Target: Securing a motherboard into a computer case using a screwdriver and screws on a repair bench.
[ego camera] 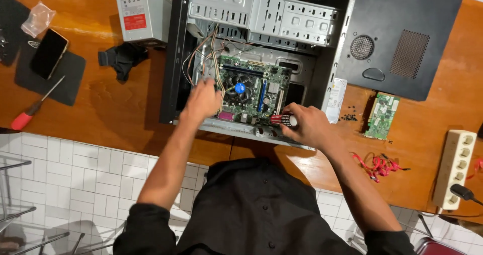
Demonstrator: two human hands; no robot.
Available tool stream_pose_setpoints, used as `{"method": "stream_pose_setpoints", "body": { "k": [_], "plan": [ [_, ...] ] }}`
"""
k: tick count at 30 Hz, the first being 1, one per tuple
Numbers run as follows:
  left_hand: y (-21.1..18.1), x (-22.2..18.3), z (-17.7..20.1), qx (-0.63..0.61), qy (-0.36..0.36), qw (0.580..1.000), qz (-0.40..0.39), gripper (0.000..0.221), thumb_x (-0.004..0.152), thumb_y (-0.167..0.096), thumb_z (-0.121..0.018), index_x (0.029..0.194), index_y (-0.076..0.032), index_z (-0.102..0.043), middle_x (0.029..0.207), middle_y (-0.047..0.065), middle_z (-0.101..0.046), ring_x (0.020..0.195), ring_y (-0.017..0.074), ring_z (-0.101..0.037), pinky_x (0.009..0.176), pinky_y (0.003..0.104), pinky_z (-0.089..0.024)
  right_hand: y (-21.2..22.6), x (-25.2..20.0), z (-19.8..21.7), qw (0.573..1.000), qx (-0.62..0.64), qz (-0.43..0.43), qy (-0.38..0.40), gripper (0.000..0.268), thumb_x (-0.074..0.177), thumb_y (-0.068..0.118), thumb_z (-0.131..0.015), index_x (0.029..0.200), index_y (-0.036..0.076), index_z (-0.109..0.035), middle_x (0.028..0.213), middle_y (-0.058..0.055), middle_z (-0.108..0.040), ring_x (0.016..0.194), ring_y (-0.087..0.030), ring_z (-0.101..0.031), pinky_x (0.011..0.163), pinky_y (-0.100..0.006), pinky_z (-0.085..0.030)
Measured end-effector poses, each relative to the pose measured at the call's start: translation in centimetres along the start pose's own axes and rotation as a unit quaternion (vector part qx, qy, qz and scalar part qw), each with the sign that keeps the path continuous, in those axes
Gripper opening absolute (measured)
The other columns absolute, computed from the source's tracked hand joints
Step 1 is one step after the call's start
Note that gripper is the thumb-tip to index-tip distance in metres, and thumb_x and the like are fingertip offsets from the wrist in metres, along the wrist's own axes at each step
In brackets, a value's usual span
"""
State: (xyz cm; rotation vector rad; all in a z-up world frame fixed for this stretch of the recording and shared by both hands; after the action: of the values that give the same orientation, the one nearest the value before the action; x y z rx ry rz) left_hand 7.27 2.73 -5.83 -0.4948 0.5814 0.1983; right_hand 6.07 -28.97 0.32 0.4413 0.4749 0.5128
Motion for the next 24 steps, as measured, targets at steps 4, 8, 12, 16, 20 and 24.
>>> {"method": "stream_pose_setpoints", "body": {
  "k": [4,8,12,16,20,24],
  "plan": [
    [5.2,3.3,-2.9,-0.026,0.026,0.998,0.048,0.048,0.096,-0.033,-0.053,0.126,0.004,-0.06,0.114,0.03,-0.068,0.103,0.0506,-0.07,0.084,0.059,-0.058,0.8,0.0,0.9,1.0,0.015,0.018,-0.016,0.043,0.082,0.044,-0.074,0.112,0.017,-0.062,0.092,-0.007,-0.076,0.085,-0.036,-0.075,0.087,-0.045,-0.057],
    [4.5,2.8,-3.0,0.025,0.137,0.989,0.044,0.052,0.092,-0.027,-0.049,0.122,0.01,-0.069,0.119,0.034,-0.069,0.111,0.0491,-0.068,0.093,0.056,-0.057,0.5,-0.1,1.1,0.998,0.028,0.016,-0.046,0.04,0.083,0.042,-0.076,0.109,0.016,-0.063,0.089,-0.009,-0.076,0.087,-0.036,-0.074,0.089,-0.043,-0.057],
    [7.5,7.7,-7.2,-0.025,0.184,0.982,0.025,0.055,0.101,-0.032,-0.041,0.116,0.013,-0.069,0.094,0.029,-0.071,0.065,0.029,-0.064,0.06,0.042,-0.056,-0.1,-0.2,0.7,0.998,0.035,0.008,-0.044,0.038,0.082,0.04,-0.077,0.108,0.016,-0.064,0.088,-0.009,-0.076,0.086,-0.035,-0.074,0.084,-0.044,-0.057],
    [2.7,2.6,-1.0,-0.03,0.228,0.972,0.046,0.075,0.097,-0.041,-0.045,0.147,0.015,-0.046,0.143,0.038,-0.052,0.127,0.0476,-0.058,0.102,0.057,-0.048,-0.2,-0.1,0.6,0.997,0.05,0.008,-0.051,0.039,0.081,0.038,-0.078,0.109,0.014,-0.064,0.086,-0.011,-0.075,0.086,-0.038,-0.073,0.081,-0.047,-0.058],
    [6.2,5.4,-4.2,-0.043,0.26,0.962,0.078,0.099,0.091,-0.056,-0.051,0.156,0.014,-0.025,0.125,0.031,-0.054,0.107,0.0372,-0.057,0.091,0.05,-0.047,-1.0,0.0,-0.2,0.997,0.052,0.009,-0.062,0.042,0.079,0.042,-0.08,0.108,0.016,-0.065,0.085,-0.009,-0.075,0.085,-0.037,-0.073,0.082,-0.045,-0.058],
    [7.6,6.4,-5.8,-0.055,0.269,0.958,0.082,0.096,0.09,-0.045,-0.052,0.156,0.016,-0.02,0.094,0.023,-0.066,0.075,0.0291,-0.066,0.068,0.042,-0.05,-1.2,-0.1,-0.4,0.995,0.042,0.026,-0.084,0.041,0.078,0.043,-0.081,0.106,0.016,-0.066,0.083,-0.008,-0.075,0.083,-0.033,-0.074,0.083,-0.041,-0.058]
  ]
}}
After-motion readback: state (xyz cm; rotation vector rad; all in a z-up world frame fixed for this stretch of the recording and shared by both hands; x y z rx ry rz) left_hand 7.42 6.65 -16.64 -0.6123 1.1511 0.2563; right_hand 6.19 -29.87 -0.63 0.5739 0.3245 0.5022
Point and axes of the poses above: each hand's wrist, its own x-axis towards the middle knuckle, its own z-axis out of the back of the hand, y = z × x, the point moved 4 cm from there along x, towards the middle knuckle
